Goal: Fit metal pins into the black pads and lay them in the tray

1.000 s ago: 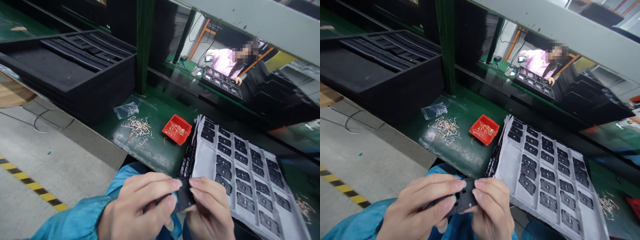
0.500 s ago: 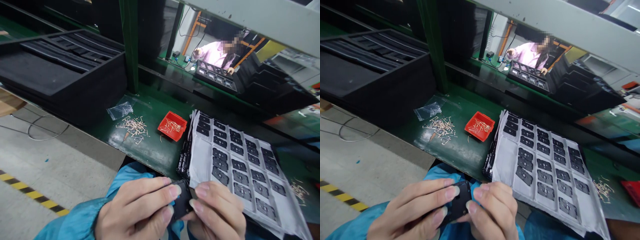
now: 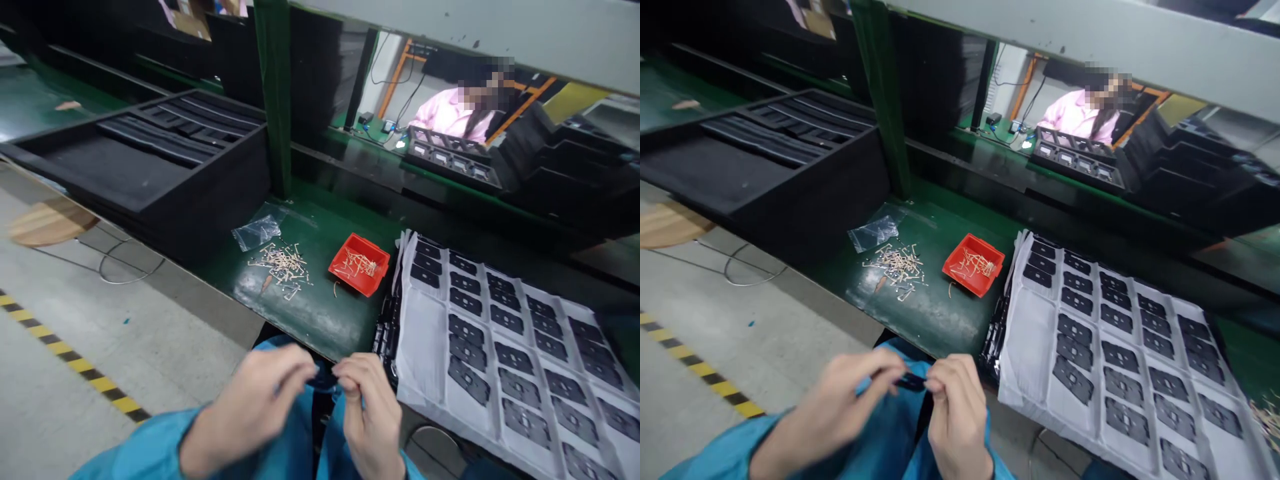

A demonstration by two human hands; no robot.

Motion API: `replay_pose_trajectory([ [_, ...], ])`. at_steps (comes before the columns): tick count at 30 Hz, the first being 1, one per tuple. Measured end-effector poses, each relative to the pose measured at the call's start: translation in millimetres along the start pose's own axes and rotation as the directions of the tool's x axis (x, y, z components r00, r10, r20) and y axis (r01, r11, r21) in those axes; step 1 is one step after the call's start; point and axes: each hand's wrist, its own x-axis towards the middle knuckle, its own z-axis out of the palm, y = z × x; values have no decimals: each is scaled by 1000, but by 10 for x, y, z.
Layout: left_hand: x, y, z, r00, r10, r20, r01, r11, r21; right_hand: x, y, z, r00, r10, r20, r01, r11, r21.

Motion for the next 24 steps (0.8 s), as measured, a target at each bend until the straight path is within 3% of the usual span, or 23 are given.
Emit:
replay_pose_trajectory([
  [2, 504, -280, -154, 973, -225, -47, 228, 971, 75, -102, 102, 180, 990, 134, 33, -134, 991, -17],
  [4, 1256, -517, -246, 951, -294, -97, 305, 944, 126, -161, 203, 334, 968, 235, 84, -234, 972, -23],
  [7, 2435, -699, -186, 943, -326, -61, 332, 926, 180, -163, 351, 499, 934, 302, 193, -305, 952, -13],
  [9, 2943, -735, -96, 948, -313, -50, 316, 922, 225, -137, 441, 558, 921, 321, 222, -327, 945, -10],
  [10, 3061, -752, -68, 953, -299, -57, 303, 919, 253, -126, 481, 573, 918, 331, 220, -337, 941, -11],
  [11, 3082, -779, -57, 958, -279, -69, 287, 915, 284, -119, 519, 580, 916, 342, 212, -346, 938, -15],
  [13, 2857, -867, -79, 972, -223, -79, 237, 907, 348, -114, 588, 582, 915, 360, 184, -362, 932, -23],
  [17, 1821, -1057, -115, 993, -107, 53, 75, 902, 426, -22, 757, 622, 901, 430, 49, -424, 900, -102],
  [20, 1176, -1116, 18, 993, -85, 88, 36, 893, 449, 194, 964, 755, 883, 462, -88, -469, 853, -227],
  [22, 973, -1139, 165, 994, -96, 47, 63, 878, 474, 355, 1101, 872, 891, 434, -129, -453, 842, -294],
  [24, 920, -1167, 301, 994, -112, 7, 93, 863, 497, 469, 1173, 961, 914, 385, -127, -405, 853, -329],
])
